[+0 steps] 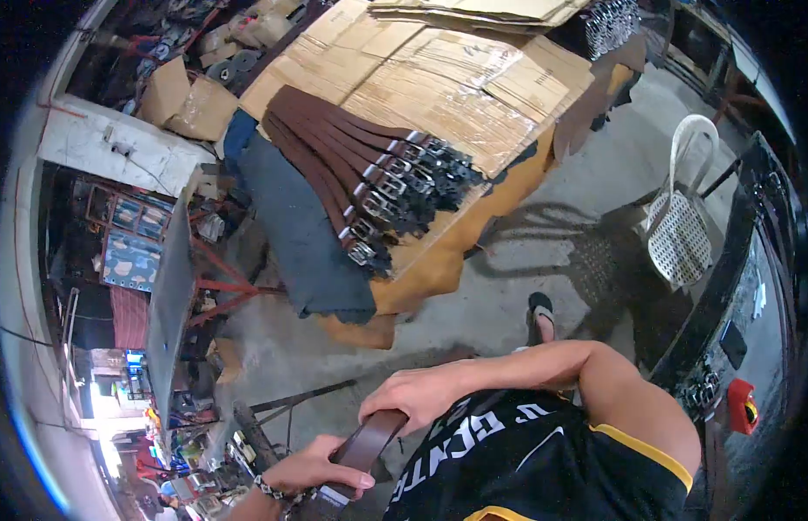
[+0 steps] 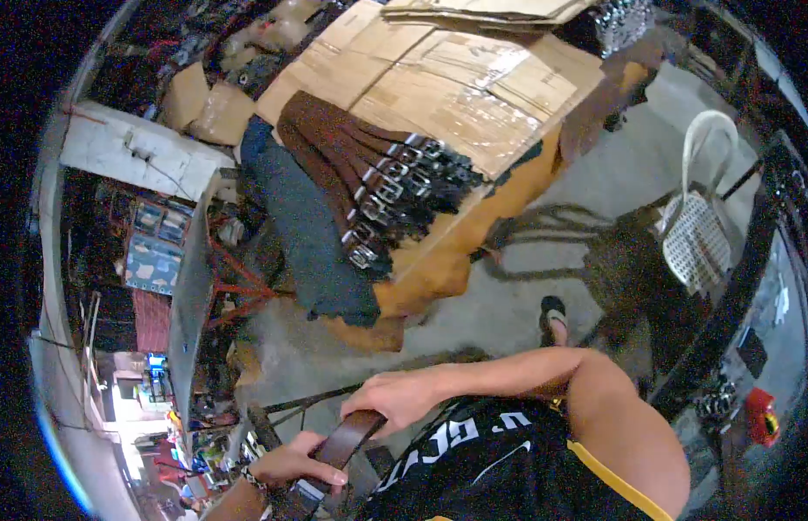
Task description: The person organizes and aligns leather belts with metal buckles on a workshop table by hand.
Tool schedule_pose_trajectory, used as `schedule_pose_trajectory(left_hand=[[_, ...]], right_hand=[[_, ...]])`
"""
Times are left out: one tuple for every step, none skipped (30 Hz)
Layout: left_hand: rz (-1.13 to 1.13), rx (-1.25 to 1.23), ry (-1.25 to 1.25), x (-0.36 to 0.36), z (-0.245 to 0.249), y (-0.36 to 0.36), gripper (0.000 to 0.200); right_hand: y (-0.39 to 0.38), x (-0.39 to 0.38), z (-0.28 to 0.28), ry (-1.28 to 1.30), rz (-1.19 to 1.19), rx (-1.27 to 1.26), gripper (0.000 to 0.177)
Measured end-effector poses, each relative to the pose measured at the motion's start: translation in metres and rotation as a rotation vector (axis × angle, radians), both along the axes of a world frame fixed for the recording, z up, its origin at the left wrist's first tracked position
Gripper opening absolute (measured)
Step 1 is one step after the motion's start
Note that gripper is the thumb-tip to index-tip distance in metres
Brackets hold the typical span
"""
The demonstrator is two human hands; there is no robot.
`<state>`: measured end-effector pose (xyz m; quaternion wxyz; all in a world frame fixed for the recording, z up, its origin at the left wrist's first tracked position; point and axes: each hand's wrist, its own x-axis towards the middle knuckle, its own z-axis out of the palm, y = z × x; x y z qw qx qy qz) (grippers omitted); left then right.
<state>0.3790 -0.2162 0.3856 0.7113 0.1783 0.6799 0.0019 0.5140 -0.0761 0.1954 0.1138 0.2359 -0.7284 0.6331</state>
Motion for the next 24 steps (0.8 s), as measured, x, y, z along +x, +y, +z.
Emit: schedule_pose_trajectory(left_hand=[[-0.042,0.003,0.007,0.009,-0.004,0.009,0.029],[-0.144,0.021,0.028,0.019,-0.004,0.021,0.03],[-0.249,0.038,0.046,0.028,-0.005,0.033,0.031],[-0.352,0.057,0.059,0.037,-0.006,0.045,0.031],[-0.363,0.05,0.052,0.039,-0.008,0.049,0.039],[-0.467,-0.022,0.087,0.043,-0.004,0.063,0.042],[-0.569,-0.1,0.123,0.045,0.002,0.076,0.045],[-0.671,-0.178,0.158,0.046,0.009,0.087,0.048],[-0.646,-0.083,0.183,0.045,0.013,0.086,0.058],[-0.781,-0.104,0.251,0.042,0.02,0.094,0.059],[-0.913,-0.124,0.32,0.039,0.029,0.104,0.06],[-1.043,-0.139,0.387,0.041,0.036,0.114,0.062],[-1.083,-0.112,0.441,0.056,0.048,0.134,0.065],[-1.1,-0.075,0.468,0.054,0.052,0.137,0.065],[-1.118,-0.041,0.497,0.046,0.058,0.139,0.065],[-1.136,-0.009,0.524,0.052,0.063,0.15,0.064],[-1.163,-0.115,0.522,0.062,0.068,0.165,0.064],[-1.175,-0.083,0.505,0.062,0.068,0.169,0.064],[-1.189,-0.048,0.49,0.062,0.068,0.173,0.064],[-1.203,-0.007,0.476,0.062,0.067,0.178,0.064],[-1.198,0.017,0.456,0.063,0.066,0.184,0.064],[-1.192,0.039,0.437,0.066,0.065,0.192,0.064],[-1.187,0.06,0.422,0.069,0.064,0.201,0.064],[-1.192,0.014,0.397,0.071,0.062,0.209,0.064]], right_hand=[[0.008,0.015,-0.003,-0.029,-0.005,0.01,0.054],[0.013,0.026,-0.011,0.042,-0.06,0.001,0.051],[0.015,0.035,-0.024,0.111,-0.118,-0.007,0.048],[0.019,0.043,-0.039,0.177,-0.176,-0.014,0.046],[0.026,0.051,-0.053,0.16,-0.204,-0.001,0.048],[0.032,0.055,-0.076,0.153,-0.278,0.025,0.049],[0.035,0.056,-0.102,0.145,-0.352,0.046,0.051],[0.037,0.06,-0.121,0.137,-0.425,0.067,0.052],[0.046,0.069,-0.131,0.098,-0.493,0.135,0.054],[0.05,0.072,-0.142,0.095,-0.553,0.168,0.055],[0.053,0.072,-0.152,0.092,-0.611,0.203,0.056],[0.058,0.072,-0.162,0.087,-0.668,0.241,0.056],[0.062,0.071,-0.174,0.067,-0.752,0.279,0.059],[0.069,0.07,-0.187,0.062,-0.829,0.289,0.06],[0.075,0.067,-0.203,0.058,-0.905,0.294,0.061],[0.082,0.066,-0.215,0.054,-0.983,0.298,0.062],[0.089,0.067,-0.229,-0.041,-0.96,0.307,0.062],[0.1,0.076,-0.222,-0.074,-0.968,0.277,0.061],[0.105,0.081,-0.23,-0.075,-1.005,0.266,0.06],[0.111,0.089,-0.24,-0.075,-1.045,0.26,0.06],[0.116,0.097,-0.255,-0.08,-1.084,0.25,0.06],[0.121,0.106,-0.274,-0.084,-1.123,0.239,0.059],[0.124,0.115,-0.293,-0.084,-1.164,0.226,0.059],[0.125,0.125,-0.311,-0.185,-1.143,0.201,0.062]])
